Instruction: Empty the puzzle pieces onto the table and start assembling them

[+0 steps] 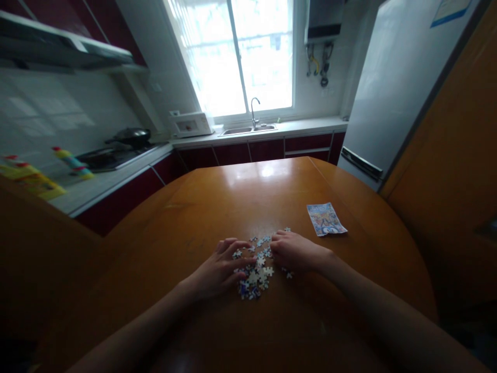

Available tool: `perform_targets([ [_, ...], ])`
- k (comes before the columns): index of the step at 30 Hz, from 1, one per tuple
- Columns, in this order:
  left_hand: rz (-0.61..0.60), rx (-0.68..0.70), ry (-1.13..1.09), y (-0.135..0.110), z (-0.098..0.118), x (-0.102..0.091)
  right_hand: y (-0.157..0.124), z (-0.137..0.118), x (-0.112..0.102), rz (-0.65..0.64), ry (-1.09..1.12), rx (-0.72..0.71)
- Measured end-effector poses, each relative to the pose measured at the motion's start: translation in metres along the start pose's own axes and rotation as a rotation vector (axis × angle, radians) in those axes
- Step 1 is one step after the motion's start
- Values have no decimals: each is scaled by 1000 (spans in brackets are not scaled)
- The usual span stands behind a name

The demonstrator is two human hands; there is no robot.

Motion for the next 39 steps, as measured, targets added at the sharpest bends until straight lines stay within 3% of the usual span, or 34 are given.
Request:
perform_targets([
  [7, 75, -73, 36, 0, -10, -7, -2, 13, 0, 23, -28, 175],
  [14, 72, -37, 2, 1, -7, -5, 7, -9, 12, 94, 2, -44],
  [18, 11, 24, -48, 1, 1, -4, 12, -8, 20, 130, -14, -88],
  [23, -20, 50, -71, 1, 5, -2, 6, -2, 2, 164, 18, -28],
  [27, -9, -3, -54, 1, 1, -1, -5, 1, -11, 38, 113, -6],
  [31, 5, -44, -31, 1, -3, 0, -8, 1, -8, -34, 139, -31],
  [39, 14, 8, -47, 2, 3, 0, -3, 7, -4, 30, 105, 36],
])
Point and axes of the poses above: each hand's wrist, its own y-axis towards the middle knuckle, its own x-axis out of the palm, z = x × y, the point moved 5 cm from there along y, towards the middle knuckle
